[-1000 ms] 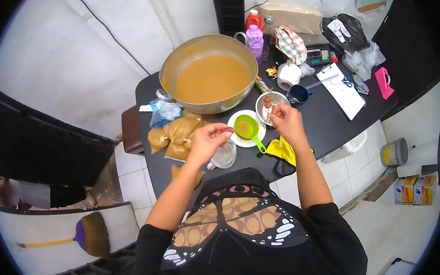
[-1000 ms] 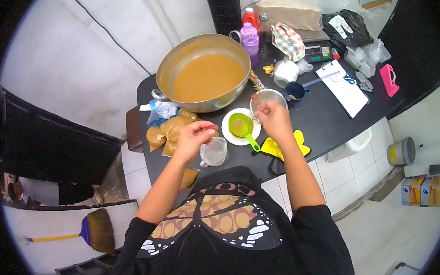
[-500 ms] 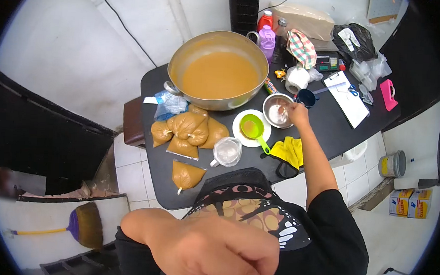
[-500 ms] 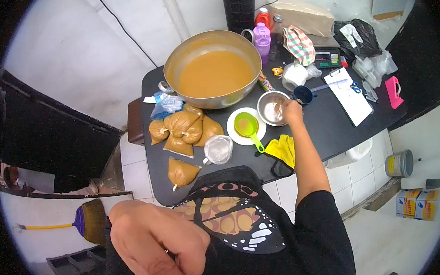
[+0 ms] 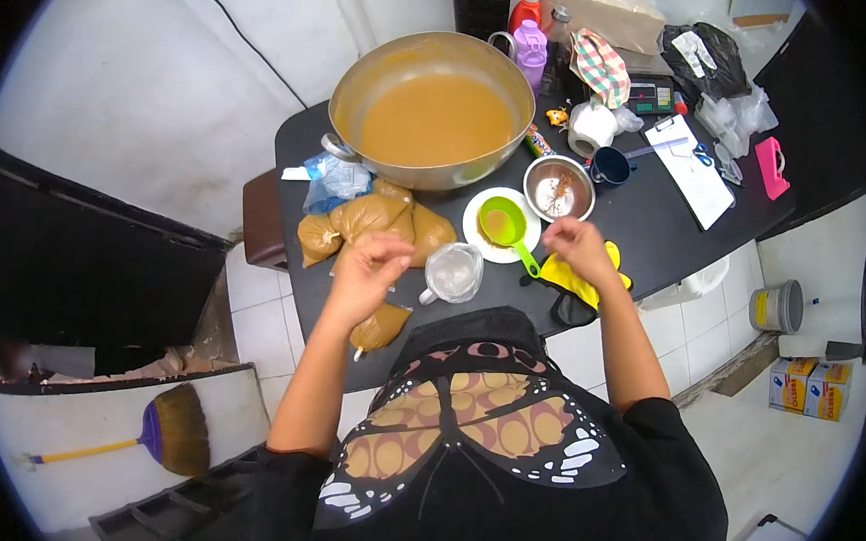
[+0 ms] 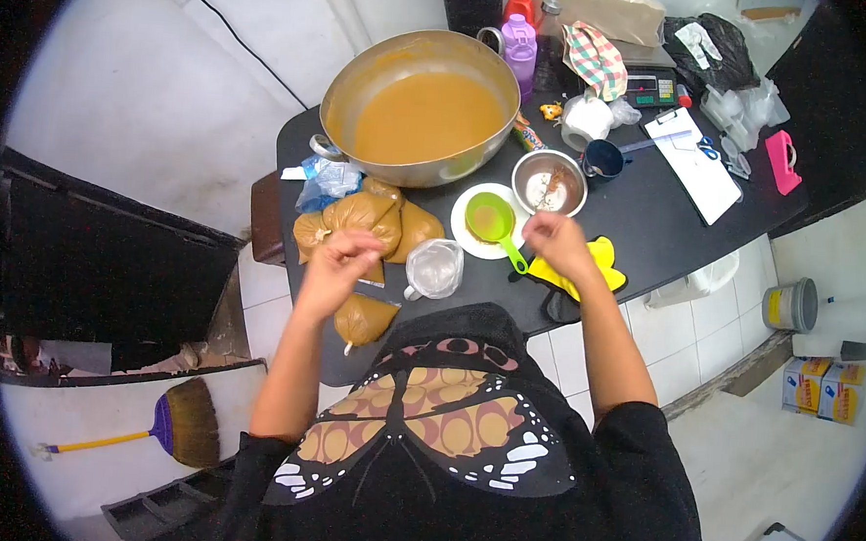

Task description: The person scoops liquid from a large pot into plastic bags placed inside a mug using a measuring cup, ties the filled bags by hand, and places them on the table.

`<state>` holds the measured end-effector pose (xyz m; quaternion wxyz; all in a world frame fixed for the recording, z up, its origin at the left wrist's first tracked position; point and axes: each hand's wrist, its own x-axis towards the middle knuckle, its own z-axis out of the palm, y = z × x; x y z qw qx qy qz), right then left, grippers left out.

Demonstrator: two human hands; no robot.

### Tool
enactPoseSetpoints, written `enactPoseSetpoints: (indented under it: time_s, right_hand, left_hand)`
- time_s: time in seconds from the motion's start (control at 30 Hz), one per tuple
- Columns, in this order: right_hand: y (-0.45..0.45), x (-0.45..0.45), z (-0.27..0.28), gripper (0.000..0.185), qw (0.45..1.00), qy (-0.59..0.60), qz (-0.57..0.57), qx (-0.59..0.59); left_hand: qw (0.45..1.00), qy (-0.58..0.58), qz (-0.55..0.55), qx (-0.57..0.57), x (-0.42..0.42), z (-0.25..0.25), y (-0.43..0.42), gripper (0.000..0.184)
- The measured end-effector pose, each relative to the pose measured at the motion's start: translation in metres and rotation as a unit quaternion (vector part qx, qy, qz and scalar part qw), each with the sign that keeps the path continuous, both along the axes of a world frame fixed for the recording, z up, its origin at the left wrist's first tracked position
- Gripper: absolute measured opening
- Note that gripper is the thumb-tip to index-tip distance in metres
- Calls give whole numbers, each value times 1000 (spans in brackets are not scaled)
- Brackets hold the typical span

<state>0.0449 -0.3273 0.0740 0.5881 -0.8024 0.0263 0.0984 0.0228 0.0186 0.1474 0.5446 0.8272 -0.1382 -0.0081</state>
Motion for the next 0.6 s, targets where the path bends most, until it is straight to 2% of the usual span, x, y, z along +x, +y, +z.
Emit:
enactPoseSetpoints:
  time_s: [0.07,0.1,0.17,0.27,0.37,0.5,0.6]
  right_hand:
    - [23,-12,9,8,989,91,36,113]
    - [34,-15,13,9,987,104,38,115]
    - [58,-22,18,10,983,134,41,120]
    - [89,-24,15,13,997,60,31,43]
    - [104,-24,-9,21,988,-112,47,-100]
    - [109,-25,-38,27,984,-124,44,-122]
    - [107,-28,-52,28,964,-189,47,-181]
  left_hand:
    - [995,94,2,26,-3,-44,3,15]
    - [989,140,2,38,-6,-57,0,15]
    - [992,95,44,65,-13,-73,-18,17]
    - [990,53,73,104,-16,-78,-39,20]
    - [988,30,61,141,-12,-86,-43,29]
    - [987,51,38,145,-18,-84,-45,39]
    - [988,58,35,138,-23,-84,-44,44]
